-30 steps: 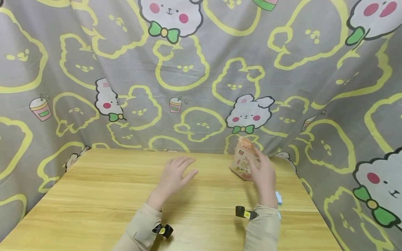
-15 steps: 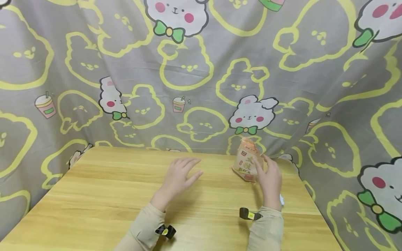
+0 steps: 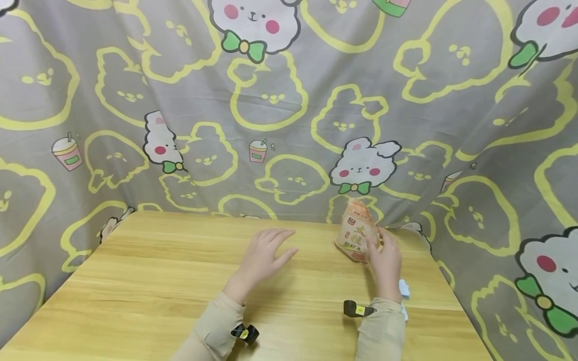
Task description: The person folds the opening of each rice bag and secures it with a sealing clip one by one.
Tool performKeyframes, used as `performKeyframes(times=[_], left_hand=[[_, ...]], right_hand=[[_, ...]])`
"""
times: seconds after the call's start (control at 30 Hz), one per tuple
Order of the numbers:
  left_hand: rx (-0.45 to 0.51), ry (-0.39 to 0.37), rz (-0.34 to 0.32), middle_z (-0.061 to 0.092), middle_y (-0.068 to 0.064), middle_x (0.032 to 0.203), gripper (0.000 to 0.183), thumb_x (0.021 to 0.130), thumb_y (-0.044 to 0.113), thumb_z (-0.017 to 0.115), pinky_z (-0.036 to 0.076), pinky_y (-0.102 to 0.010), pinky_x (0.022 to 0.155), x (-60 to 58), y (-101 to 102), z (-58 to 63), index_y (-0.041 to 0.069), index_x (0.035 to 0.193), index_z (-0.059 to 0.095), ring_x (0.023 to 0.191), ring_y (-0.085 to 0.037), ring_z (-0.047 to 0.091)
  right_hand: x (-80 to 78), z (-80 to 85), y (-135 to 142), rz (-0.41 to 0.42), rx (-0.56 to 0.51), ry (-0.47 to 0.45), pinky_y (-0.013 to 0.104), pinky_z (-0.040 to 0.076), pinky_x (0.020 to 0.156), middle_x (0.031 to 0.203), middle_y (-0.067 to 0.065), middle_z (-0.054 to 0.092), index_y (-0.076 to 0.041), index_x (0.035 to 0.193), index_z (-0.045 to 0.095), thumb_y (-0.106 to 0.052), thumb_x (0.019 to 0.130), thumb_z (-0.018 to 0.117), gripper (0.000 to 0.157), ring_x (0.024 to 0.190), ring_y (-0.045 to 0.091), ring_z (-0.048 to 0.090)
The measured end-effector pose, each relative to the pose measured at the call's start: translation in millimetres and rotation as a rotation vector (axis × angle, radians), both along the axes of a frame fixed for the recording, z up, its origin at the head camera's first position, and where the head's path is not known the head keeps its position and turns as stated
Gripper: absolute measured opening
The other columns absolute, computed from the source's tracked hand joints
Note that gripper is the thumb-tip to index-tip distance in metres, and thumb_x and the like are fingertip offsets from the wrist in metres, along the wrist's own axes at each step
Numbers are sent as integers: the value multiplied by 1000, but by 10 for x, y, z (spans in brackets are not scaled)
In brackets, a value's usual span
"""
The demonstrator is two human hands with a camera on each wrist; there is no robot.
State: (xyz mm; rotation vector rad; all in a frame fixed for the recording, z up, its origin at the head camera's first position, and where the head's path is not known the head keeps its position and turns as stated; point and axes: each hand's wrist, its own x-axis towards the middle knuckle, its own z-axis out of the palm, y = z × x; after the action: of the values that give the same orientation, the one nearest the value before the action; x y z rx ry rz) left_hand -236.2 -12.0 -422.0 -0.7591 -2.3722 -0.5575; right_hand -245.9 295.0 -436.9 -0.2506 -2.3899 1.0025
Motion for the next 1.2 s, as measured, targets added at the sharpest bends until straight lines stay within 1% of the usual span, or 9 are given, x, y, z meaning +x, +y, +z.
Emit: performKeyframes(times=[0.33,0.57,0.77,0.9,0.97,1.03,1.07,1.13,1.2], left_hand=[[43,-50,-23,67,2,124,46,94,48,58,46,-46,100,-59,163,7,20,130,60,117,-22,61],[71,-84,-42,66,1,126,47,96,49,54,46,-46,101,-100,304,12,20,132,59,119,-20,60],[83,-122,-39,65,1,128,47,97,50,52,47,-46,101,-115,387,-4,20,132,59,120,-20,60],[97,-143,-28,65,2,130,46,97,50,51,47,-44,100,-122,438,-16,22,133,58,121,-19,59],[112,-142,-25,65,2,129,46,97,50,51,48,-44,99,-127,461,-24,23,133,58,121,-18,60],[131,-139,-24,65,3,129,45,97,50,52,49,-43,98,-133,483,-32,23,133,58,120,-18,61],[140,-139,-24,66,2,128,45,97,50,52,49,-43,97,-138,492,-36,23,133,59,119,-18,61],[158,-138,-25,66,2,128,46,97,49,53,50,-43,96,-147,511,-44,23,133,59,118,-18,62],[173,-146,-23,66,2,128,46,96,49,53,51,-42,96,-156,529,-53,23,133,58,118,-18,62]], right_hand=[[-23,-5,-47,-20,-24,4,58,42,96,127,30,57,4,132,54,-12,94,60,42,107,45,59],[-43,-20,-55,-38,-18,50,56,46,92,117,28,63,4,125,59,-8,92,62,35,101,45,63],[-71,-63,-47,-44,-7,78,57,45,90,109,29,65,4,119,61,-3,87,66,33,98,45,64],[-68,-71,-56,-57,-19,86,55,46,89,108,29,66,4,117,62,-3,87,66,31,97,44,64],[-66,-74,-64,-71,-28,90,48,49,85,108,28,66,5,117,63,-3,88,66,31,96,43,64],[-69,-82,-69,-87,-43,94,29,50,80,109,27,67,5,119,63,-4,89,65,31,95,41,64],[-76,-91,-70,-95,-51,100,19,47,77,108,26,67,4,119,63,-4,89,64,31,94,40,65],[-86,-103,-71,-108,-67,113,3,36,70,108,25,68,4,120,63,-4,90,64,31,92,35,64],[-97,-117,-70,-119,-76,129,-4,28,66,107,24,69,4,120,63,-3,89,64,31,88,28,64]])
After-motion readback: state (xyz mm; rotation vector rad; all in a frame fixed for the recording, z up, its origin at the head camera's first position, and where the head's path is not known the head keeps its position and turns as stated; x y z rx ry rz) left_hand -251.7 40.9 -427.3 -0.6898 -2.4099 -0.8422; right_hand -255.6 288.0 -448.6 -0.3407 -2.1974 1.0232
